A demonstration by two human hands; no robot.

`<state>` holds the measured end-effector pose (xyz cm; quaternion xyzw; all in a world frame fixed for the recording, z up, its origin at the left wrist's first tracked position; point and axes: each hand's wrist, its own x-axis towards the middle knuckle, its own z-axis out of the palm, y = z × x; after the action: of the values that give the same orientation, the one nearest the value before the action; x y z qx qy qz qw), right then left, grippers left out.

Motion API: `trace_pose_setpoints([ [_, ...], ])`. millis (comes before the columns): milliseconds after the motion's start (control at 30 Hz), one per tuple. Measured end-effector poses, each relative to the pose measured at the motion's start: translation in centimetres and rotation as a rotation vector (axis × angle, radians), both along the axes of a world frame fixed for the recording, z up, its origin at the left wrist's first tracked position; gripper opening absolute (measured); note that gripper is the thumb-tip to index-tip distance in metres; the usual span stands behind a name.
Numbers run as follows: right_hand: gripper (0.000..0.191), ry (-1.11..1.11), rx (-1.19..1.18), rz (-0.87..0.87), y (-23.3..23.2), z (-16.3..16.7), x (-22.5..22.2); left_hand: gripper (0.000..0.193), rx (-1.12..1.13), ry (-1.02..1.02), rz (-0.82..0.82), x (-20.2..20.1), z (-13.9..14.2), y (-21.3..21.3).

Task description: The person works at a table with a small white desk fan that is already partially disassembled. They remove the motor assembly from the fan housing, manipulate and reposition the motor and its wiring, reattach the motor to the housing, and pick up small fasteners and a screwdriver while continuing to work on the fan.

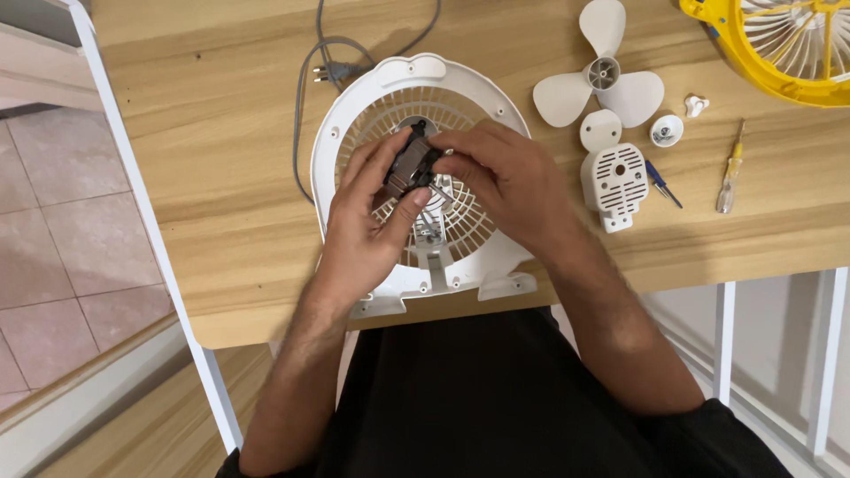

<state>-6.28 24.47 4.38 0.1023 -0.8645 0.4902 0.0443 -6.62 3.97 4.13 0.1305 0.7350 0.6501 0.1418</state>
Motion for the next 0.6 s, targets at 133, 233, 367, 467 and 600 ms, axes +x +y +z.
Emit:
trace_pose_setpoints([
  [133, 0.025, 0.045, 0.041, -0.004, 0.1, 0.7, 0.1, 0.055, 0.021, -0.071, 0.038, -0.1, -1.1, -0.5],
  [233, 0.022, 0.1, 0.088, -0.065, 0.8, 0.8, 0.7, 0.052, 0.128, -0.11, 0.122, -0.1, -2.4, -0.2],
  [367, 0.019, 0.024, 0.178, -0.26, 5.2, 0.6, 2.7, 0.049, 0.191, -0.264, 0.201, -0.8, -3.4, -0.7],
  [467, 0.018, 0.038, 0.246, -0.426, 10.1, -0.4, 4.5, 0.048, 0.18, -0.319, 0.22, -1.0, -3.2, -1.2],
  [600, 0.019, 0.01, 0.612, -0.622, 16.5, -2.1, 8.1, 0.041, 0.149, -0.345, 0.234, -1.1, -2.7, -0.8],
])
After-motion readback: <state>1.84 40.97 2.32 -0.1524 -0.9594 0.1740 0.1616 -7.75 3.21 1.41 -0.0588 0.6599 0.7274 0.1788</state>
